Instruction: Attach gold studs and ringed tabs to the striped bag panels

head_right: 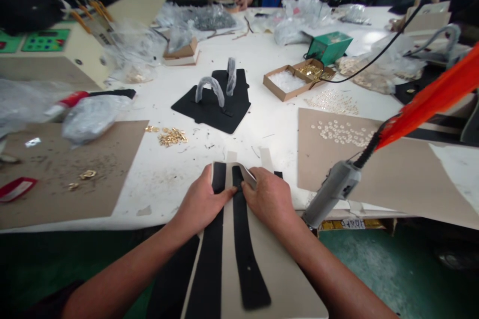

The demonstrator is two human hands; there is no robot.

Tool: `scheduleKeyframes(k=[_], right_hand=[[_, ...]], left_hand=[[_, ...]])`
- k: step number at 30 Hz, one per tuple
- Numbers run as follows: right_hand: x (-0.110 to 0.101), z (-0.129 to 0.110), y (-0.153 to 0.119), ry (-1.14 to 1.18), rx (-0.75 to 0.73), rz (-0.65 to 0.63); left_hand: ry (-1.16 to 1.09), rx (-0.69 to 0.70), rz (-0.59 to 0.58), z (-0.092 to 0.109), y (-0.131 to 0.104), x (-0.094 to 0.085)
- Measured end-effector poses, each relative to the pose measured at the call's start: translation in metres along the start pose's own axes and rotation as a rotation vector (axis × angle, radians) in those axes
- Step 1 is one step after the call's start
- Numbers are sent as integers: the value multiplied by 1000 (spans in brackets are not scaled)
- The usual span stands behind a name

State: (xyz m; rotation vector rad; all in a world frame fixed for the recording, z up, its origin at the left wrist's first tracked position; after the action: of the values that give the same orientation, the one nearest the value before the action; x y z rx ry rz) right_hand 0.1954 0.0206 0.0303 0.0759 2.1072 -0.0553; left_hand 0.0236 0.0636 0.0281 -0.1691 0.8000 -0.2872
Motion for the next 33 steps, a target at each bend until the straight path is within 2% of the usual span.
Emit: scheduleKeyframes(k=[2, 4, 5, 7, 9, 12, 14, 16, 18, 20, 22, 24, 26, 29, 31, 33], right_hand=[[0, 0, 0, -14, -1, -6], [-2, -1, 1, -17, 0, -3], [-3, -1, 1, -16, -1, -2], [-3, -2, 2, -11, 0, -6], [-3, -3, 3, 1, 10, -9], [-1, -5, 2, 63, 28, 47], [-5, -9, -5, 132, -4, 166], [-18, -16, -23, 215, -100, 354], [-39, -21, -54, 307, -231, 536], [-65, -15, -87, 371, -312, 676], [-93, 12, -109, 368, -249, 769], [-117, 61, -111, 306, -45, 805], [-134, 120, -94, 187, 159, 753], [-150, 198, -57, 89, 235, 686], [-154, 234, -35, 34, 256, 631], [-157, 258, -21, -17, 272, 562]], left_hand=[[130, 87, 152, 3, -2, -5], [228, 268, 271, 9, -5, -8], [258, 369, 274, 13, -7, -8], [279, 508, 178, 18, -8, -5], [262, 542, 79, 18, -7, -2], [210, 517, 101, 11, -1, 2], [172, 532, 139, 3, 6, 5], [132, 565, 171, -5, 14, 7], [98, 597, 202, -11, 19, 9], [89, 616, 220, -15, 22, 9], [103, 621, 232, -17, 23, 9], [121, 621, 242, -17, 23, 8], [132, 624, 252, -17, 24, 8], [135, 633, 261, -19, 27, 10], [127, 634, 266, -23, 29, 12], [116, 632, 271, -26, 31, 13]])
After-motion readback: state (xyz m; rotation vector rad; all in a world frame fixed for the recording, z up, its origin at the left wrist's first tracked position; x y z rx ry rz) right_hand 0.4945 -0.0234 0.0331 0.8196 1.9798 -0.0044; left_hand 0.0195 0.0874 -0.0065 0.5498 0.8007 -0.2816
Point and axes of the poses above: each hand's wrist, its own y-axis towards the middle knuckle, its own x-axis out of the palm, z = x × y, the point moved 3 cm from there along y, towards the middle knuckle, and after that the axes turned 7 degrees about -x, right-handed, at the moved point
